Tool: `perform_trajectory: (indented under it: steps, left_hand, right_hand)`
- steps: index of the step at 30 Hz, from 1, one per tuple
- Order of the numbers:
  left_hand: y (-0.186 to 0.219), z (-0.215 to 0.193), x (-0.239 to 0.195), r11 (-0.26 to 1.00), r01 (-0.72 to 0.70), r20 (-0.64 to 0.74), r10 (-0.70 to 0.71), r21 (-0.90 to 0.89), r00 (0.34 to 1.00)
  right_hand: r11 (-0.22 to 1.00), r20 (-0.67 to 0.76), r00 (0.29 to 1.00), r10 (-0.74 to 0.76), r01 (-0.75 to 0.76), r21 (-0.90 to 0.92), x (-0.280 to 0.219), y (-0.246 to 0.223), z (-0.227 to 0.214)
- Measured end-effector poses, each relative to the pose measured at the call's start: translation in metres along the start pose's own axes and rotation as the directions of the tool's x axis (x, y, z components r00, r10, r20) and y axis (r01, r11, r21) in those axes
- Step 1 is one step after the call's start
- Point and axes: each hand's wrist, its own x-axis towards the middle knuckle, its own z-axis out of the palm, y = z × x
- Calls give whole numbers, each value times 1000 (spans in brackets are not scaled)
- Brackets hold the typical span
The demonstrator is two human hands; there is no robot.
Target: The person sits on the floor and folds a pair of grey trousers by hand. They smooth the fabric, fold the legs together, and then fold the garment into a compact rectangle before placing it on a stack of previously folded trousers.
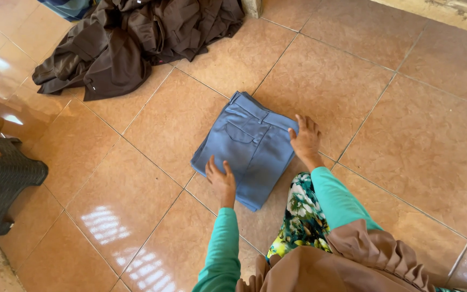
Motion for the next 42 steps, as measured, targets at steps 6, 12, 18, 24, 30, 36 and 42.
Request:
perform_trajectory:
  steps: [6, 12, 18, 24, 30, 36, 42]
  left_hand:
    - [83, 37, -19, 885, -421, 208, 382, 199, 900]
    - [78, 63, -25, 875, -445, 214, 406, 189, 889]
    - [116, 72, -37, 834, -526, 233, 485, 166, 843]
    - [176, 102, -96, 719, -691, 261, 653, 81, 711]
    - [188, 129, -123, 640, -763, 305, 712, 88, 632]
    - [214, 136, -153, 571, -817, 284, 773, 80, 567]
    - [267, 131, -235, 533, -831, 504, 768, -158, 396]
  right_hand:
    - [933, 271, 916, -295, 337, -123, -25, -26, 0]
    - [935, 375, 894, -243, 319, -155, -27, -24, -4]
    - [963, 218, 955, -202, 234, -132, -26, 21, -4]
    - [984, 25, 998, -57, 61, -165, -55, 116, -21]
    - [959, 201, 965, 170, -115, -260, -74, 141, -60]
    - [933, 175, 951, 257, -197, -301, -87, 164, -93]
    - [867, 11, 910, 415, -392, -309, -144, 231, -142]
